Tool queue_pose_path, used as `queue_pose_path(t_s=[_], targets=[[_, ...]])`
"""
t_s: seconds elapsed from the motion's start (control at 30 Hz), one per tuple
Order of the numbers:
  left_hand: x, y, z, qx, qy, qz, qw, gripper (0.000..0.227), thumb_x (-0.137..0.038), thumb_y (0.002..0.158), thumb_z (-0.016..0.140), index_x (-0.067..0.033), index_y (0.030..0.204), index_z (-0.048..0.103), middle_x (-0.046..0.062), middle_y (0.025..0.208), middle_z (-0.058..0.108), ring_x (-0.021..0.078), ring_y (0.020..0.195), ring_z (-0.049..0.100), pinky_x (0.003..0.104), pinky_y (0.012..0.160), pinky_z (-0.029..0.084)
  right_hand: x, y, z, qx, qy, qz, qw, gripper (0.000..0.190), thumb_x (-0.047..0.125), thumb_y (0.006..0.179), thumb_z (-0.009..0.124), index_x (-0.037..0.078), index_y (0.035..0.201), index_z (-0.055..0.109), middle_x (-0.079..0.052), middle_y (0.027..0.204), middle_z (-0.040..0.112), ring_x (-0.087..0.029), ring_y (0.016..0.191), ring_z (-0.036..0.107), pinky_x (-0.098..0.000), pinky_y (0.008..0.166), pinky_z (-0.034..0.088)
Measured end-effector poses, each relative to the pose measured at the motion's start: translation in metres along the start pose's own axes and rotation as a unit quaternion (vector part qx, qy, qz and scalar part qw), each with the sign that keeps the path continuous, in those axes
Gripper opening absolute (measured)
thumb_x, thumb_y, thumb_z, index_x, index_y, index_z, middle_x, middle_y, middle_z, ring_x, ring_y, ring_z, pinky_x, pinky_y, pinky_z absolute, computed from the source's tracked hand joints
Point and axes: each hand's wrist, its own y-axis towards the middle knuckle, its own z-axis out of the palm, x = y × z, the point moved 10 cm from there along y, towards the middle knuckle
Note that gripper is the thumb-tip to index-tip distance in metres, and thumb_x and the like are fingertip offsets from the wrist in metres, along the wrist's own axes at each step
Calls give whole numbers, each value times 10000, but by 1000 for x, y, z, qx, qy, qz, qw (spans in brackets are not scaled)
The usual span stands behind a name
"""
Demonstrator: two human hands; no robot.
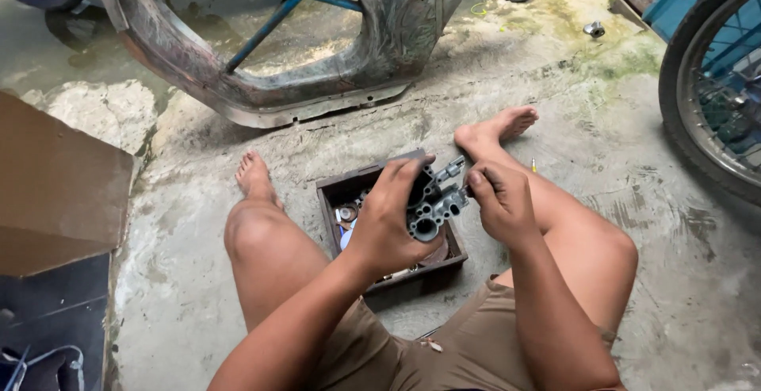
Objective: Inspecting and repairing a motorcycle carburetor using a small metal tool while sitting on the floor
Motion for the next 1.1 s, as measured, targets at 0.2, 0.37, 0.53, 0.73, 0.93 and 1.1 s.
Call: queue_pose_path(t_s=[0.2, 0.37, 0.53, 0.73, 0.93, 1.1], targets=[[-2, 11, -1, 31, 76, 48, 995, 940, -138, 558, 855, -65, 1437, 530, 189, 1203, 595, 462, 1062, 665, 525, 941, 557, -7, 14, -12, -3, 17, -3, 1000, 308, 174, 1109, 501, 45, 855, 618, 16, 642, 450, -83, 586, 402, -240, 531, 353], [-9, 19, -1, 33, 121, 54, 991, 959, -129, 551, 852, -66, 1444, 506, 180, 1202, 572, 461, 1028, 653, 520, 920, 557, 12, 14, -9, 5, -3, 14, 1000, 257, 80, 1051, 385, -6, 957, 608, -102, 697, 542, -181, 633, 529, -297, 579, 448], [-17, 20, 7, 63, 124, 73, 988, 1000, -143, 522, 859, -62, 1451, 497, 181, 1229, 566, 447, 1050, 650, 492, 932, 550, 45, 12, 5, 60, -143, -112, 981, 213, 172, 1050, 548, 56, 935, 684, -71, 727, 593, -231, 662, 575, -366, 666, 498], [-29, 13, -2, 51, 139, 79, 986, 968, -230, 576, 901, -24, 1441, 519, 208, 1230, 570, 457, 1049, 640, 498, 939, 538, 117, 5, 27, 21, -163, -249, 955, 375, 313, 1125, 465, 9, 936, 576, -210, 762, 550, -409, 619, 538, -417, 582, 461], [-27, 4, -9, 31, 98, 42, 994, 932, -162, 569, 852, -37, 1429, 514, 192, 1222, 572, 461, 1050, 649, 498, 930, 551, 21, -5, -10, 13, -70, -147, 987, 277, 271, 920, 769, 24, 848, 668, -38, 734, 592, -176, 596, 545, -300, 557, 442], [-16, 1, -11, 20, 101, 29, 994, 944, -161, 557, 839, -59, 1437, 512, 182, 1220, 576, 450, 1049, 656, 498, 913, 562, 39, 10, 11, 58, -113, -100, 987, 251, 159, 997, 648, 108, 753, 678, 8, 629, 562, -175, 524, 521, -284, 519, 414]])
